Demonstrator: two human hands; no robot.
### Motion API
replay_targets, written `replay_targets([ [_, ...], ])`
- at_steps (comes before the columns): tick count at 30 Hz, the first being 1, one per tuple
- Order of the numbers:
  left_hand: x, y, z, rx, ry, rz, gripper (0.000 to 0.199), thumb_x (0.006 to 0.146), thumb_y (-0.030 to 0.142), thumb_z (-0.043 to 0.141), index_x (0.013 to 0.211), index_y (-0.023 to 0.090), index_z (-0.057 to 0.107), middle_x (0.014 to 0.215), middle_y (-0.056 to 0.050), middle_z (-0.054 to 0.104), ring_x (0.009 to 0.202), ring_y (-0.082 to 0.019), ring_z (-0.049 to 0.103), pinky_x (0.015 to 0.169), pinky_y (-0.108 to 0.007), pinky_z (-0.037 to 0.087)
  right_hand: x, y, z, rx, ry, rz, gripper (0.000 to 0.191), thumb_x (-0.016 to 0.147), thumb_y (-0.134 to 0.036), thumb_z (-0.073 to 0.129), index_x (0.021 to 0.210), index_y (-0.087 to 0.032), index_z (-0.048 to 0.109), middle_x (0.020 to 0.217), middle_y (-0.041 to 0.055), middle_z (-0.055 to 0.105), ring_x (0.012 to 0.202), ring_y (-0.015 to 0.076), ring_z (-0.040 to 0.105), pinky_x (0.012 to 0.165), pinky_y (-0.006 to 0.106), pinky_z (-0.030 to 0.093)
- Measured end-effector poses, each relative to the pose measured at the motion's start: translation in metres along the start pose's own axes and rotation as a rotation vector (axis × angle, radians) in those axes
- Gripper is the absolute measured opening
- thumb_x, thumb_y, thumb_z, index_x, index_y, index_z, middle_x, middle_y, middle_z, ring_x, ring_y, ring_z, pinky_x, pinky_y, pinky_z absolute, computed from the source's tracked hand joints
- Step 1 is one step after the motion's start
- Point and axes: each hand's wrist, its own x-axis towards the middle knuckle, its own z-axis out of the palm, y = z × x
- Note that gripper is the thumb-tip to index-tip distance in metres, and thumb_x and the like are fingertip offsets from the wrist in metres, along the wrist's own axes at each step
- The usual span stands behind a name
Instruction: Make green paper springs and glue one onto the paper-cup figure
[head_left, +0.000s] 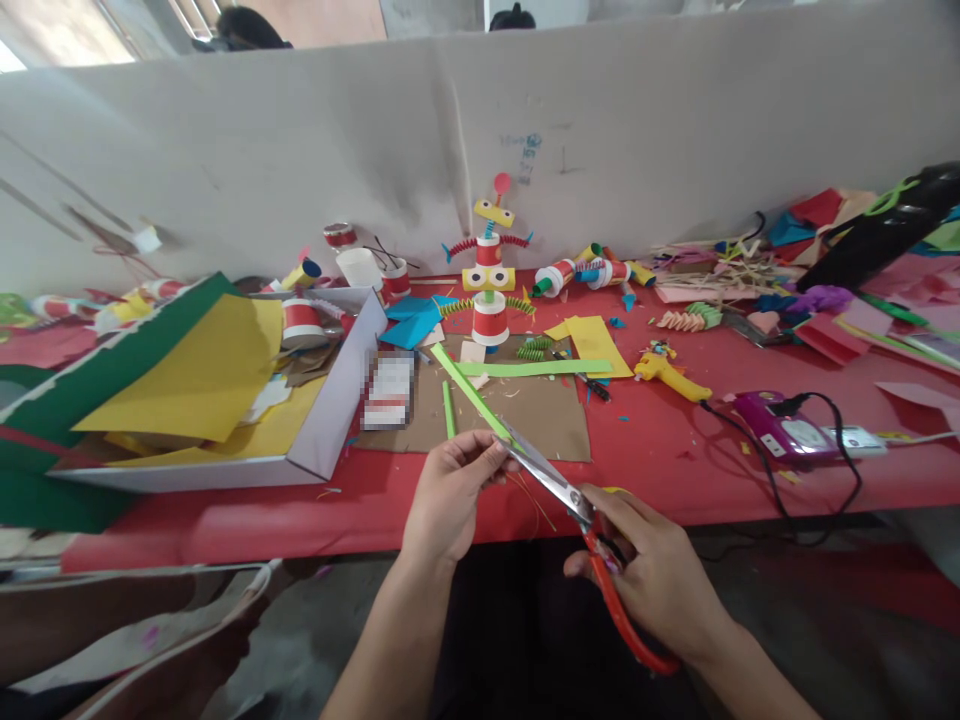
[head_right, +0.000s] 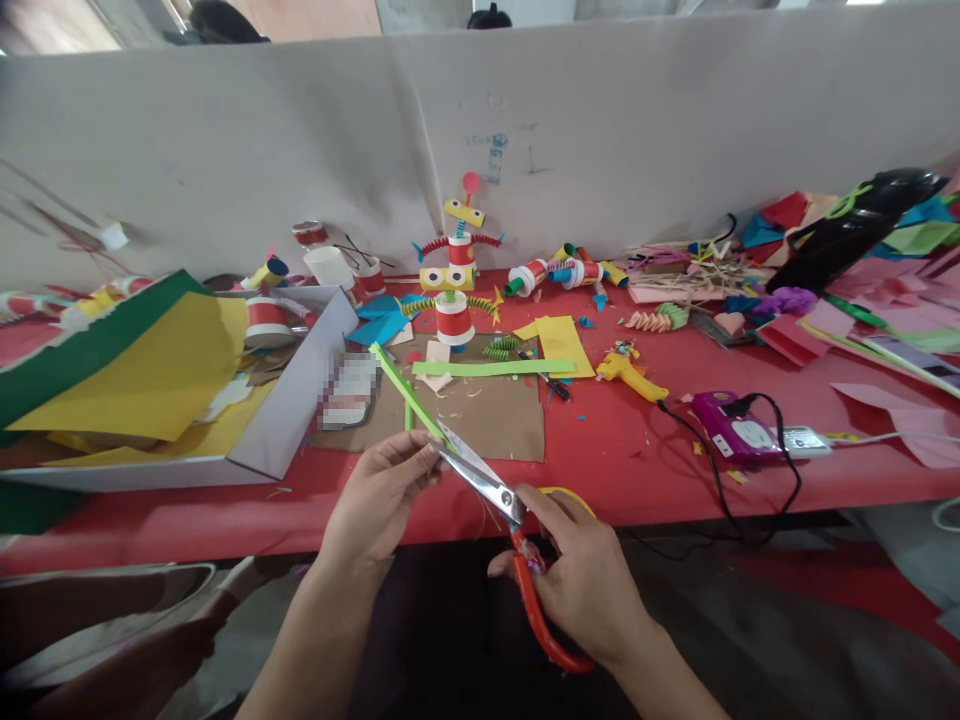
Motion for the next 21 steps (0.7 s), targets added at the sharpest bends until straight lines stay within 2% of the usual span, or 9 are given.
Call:
replay_targets([
  [6, -0.0014, 0.0016, -0.0002, 0.008, 0.01, -0.021, 0.015, 0.066, 0.024, 0.073, 0.068, 0.012, 0.065, 0.059, -0.001, 0.063, 0.054, -0.006, 0.055, 0.052, -0.015, 0.04, -0.0007, -0.0017, -0.002, 0.005, 0.007, -0.035, 0.042, 0.079, -0.017, 0.057, 0.12, -0.023, 0.052, 0.096, 0.0059, 0.064, 0.085, 0.0193, 0.065, 0.076, 0.031, 0.053],
  [11, -0.0003, 0.001, -0.0013, 0.019, 0.013, -0.025, 0.016, 0.068, 0.025, 0.072, 0.071, 0.012, 0.065, 0.061, -0.001, 0.063, 0.057, -0.007, 0.056, 0.053, -0.015, 0.04, 0.0003, -0.0041, -0.0039, -0.039, 0.034, -0.072, 0.04, 0.077, -0.017, 0.059, 0.117, -0.02, 0.054, 0.09, 0.006, 0.067, 0.081, 0.0203, 0.065, 0.072, 0.031, 0.053],
  [21, 0.001, -0.0017, -0.0025, 0.021, -0.004, -0.02, 0.017, 0.068, 0.027, 0.072, 0.072, 0.012, 0.064, 0.061, -0.001, 0.062, 0.054, -0.006, 0.054, 0.049, -0.016, 0.037, -0.0031, 0.0028, -0.0008, -0.022, 0.0, -0.051, 0.043, 0.08, -0.015, 0.054, 0.122, -0.021, 0.05, 0.084, 0.0035, 0.07, 0.072, 0.0185, 0.065, 0.068, 0.03, 0.052],
])
